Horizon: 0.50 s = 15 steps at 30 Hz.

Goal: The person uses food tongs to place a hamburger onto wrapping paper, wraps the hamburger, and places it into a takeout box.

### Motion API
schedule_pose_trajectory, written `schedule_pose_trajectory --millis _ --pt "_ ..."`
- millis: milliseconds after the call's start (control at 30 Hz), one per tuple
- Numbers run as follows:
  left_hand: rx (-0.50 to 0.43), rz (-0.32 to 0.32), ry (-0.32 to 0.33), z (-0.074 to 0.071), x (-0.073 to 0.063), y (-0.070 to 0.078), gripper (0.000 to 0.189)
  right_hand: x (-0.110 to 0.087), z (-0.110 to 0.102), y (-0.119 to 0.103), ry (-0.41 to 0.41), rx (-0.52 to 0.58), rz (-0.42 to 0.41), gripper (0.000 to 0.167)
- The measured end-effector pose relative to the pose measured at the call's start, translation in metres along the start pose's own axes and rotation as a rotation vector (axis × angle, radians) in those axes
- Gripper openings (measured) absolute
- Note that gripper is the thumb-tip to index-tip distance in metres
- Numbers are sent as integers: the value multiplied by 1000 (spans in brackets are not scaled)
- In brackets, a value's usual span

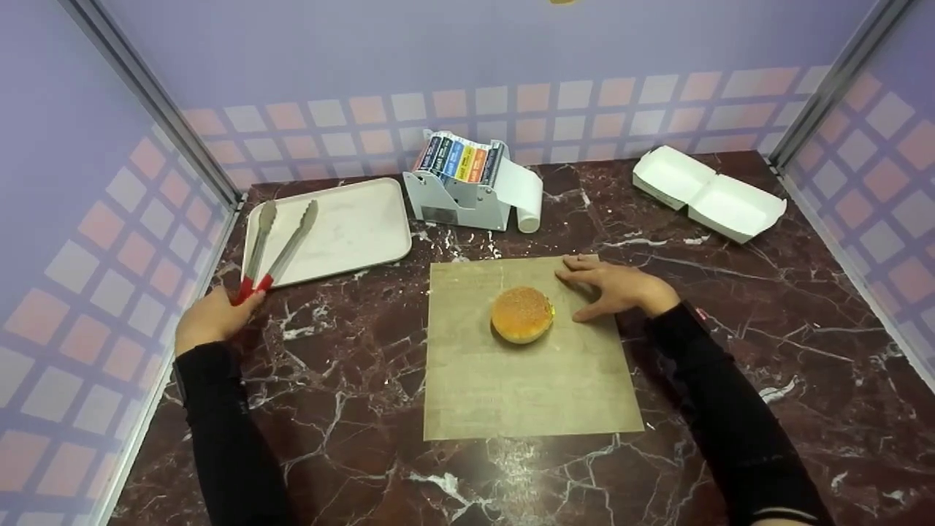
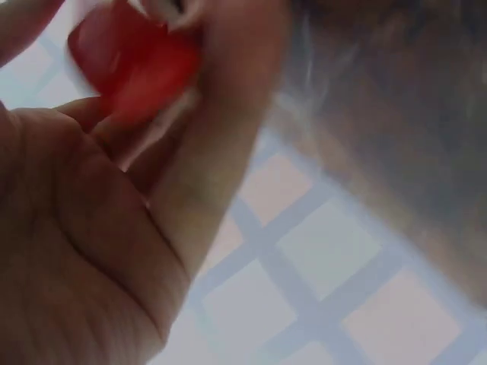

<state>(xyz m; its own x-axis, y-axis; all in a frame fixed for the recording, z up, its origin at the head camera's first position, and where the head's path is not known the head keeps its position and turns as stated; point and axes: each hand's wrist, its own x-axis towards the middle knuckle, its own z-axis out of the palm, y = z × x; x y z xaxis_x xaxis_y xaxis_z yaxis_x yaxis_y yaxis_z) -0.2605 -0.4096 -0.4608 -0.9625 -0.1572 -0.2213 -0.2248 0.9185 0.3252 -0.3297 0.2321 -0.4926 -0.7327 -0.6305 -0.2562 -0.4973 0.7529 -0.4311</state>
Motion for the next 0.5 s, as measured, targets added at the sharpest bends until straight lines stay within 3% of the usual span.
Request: schedule_pose_trajectory --millis 133,200,367,500 --pt "35 -69 76 -17 -9 11 104 0 1 -2 -6 -15 25 89" --pt "36 -61 158 -23 -11 23 97 0 0 -3 -14 -24 46 91" --pt "40 73 312 -24 -11 69 68 6 1 -2 -22 -32 77 92" --pt "53 201 352 -12 -9 104 51 10 1 2 -19 -18 77 91"
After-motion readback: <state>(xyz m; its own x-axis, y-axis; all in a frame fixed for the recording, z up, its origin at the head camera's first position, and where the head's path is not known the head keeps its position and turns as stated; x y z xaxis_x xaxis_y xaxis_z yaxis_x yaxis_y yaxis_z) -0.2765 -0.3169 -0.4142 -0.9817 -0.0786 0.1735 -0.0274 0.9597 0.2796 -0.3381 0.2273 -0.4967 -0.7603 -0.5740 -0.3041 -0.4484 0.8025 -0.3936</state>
